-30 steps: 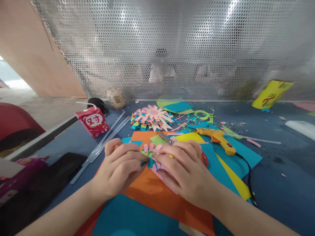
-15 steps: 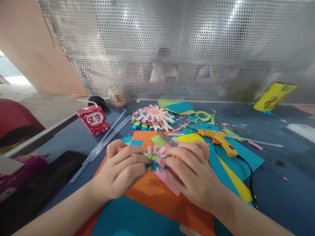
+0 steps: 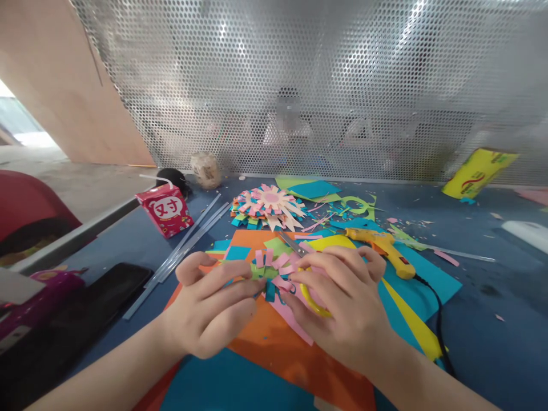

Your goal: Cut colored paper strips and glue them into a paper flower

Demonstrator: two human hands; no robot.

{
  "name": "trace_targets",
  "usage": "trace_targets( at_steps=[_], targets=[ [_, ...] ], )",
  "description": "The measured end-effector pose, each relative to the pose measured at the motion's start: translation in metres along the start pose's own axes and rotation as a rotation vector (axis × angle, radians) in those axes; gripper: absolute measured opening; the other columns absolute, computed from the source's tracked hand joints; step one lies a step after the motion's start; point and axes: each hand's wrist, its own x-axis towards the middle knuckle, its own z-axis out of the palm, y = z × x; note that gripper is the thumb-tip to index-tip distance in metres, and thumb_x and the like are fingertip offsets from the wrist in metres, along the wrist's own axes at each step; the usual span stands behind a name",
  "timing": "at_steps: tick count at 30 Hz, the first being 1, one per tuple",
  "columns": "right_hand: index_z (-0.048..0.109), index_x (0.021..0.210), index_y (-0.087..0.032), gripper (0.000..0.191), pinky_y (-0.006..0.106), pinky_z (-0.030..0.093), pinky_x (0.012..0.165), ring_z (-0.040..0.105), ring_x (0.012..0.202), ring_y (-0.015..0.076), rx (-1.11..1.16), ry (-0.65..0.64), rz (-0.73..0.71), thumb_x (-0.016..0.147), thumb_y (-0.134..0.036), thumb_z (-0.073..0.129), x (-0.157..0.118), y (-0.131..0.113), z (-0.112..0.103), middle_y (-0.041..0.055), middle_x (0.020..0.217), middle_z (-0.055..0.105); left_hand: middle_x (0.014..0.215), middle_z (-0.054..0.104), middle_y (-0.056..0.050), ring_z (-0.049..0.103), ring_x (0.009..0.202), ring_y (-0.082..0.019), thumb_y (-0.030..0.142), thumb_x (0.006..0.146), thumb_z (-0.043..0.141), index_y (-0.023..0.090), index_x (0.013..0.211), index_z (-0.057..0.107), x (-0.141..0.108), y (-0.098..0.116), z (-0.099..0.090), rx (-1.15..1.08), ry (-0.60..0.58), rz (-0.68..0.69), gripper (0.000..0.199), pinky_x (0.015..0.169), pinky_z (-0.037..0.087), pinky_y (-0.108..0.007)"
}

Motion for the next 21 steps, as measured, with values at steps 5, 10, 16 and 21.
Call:
trace_targets(
  at_steps=[5, 10, 16, 21],
  targets=[
    [0.063, 0.081, -0.025, 0.006, 0.041, 0.043, 0.080, 0.058, 0.086, 0.0197, 0.009, -0.023, 0.016, 0.077, -0.022, 0.067, -0.0003, -0.0023, 0.0009, 0.0005, 0.085, 0.068, 0.066, 0.069, 0.005, 0.064, 0.078, -0.013, 0.010, 0.083, 0.045, 0.019, 0.069, 0.051, -0.0001, -0.0002, 0.0003, 0.010, -0.008, -0.012, 0.018, 0.082, 0.027, -0.035],
    [0.062, 0.080, -0.023, 0.005, 0.043, 0.042, 0.078, 0.056, 0.083, 0.0201, -0.001, -0.022, 0.001, 0.078, -0.024, 0.066, 0.0006, -0.0009, 0.0012, 0.0021, 0.083, 0.066, 0.065, 0.069, 0.005, 0.063, 0.076, -0.014, 0.010, 0.082, 0.045, 0.019, 0.067, 0.051, 0.0004, -0.0004, -0.0001, 0.034, -0.020, 0.009, 0.019, 0.076, 0.027, -0.035],
    [0.062, 0.080, -0.024, 0.003, 0.041, 0.042, 0.079, 0.056, 0.085, 0.0195, -0.009, -0.053, 0.036, 0.078, -0.026, 0.065, -0.0006, -0.0014, 0.0019, 0.0016, 0.085, 0.066, 0.061, 0.067, 0.004, 0.062, 0.073, -0.015, 0.010, 0.080, 0.045, 0.019, 0.064, 0.050, 0.0027, 0.0017, 0.0016, 0.057, -0.001, 0.053, 0.019, 0.071, 0.026, -0.035],
    [0.062, 0.079, -0.023, 0.001, 0.040, 0.041, 0.079, 0.057, 0.083, 0.0189, 0.001, -0.030, 0.029, 0.079, -0.022, 0.063, 0.0004, -0.0045, 0.0015, 0.0014, 0.085, 0.067, 0.061, 0.066, 0.005, 0.062, 0.071, -0.013, 0.009, 0.080, 0.045, 0.019, 0.065, 0.050, 0.0023, 0.0021, 0.0017, 0.043, -0.001, 0.044, 0.019, 0.073, 0.025, -0.035]
  ],
)
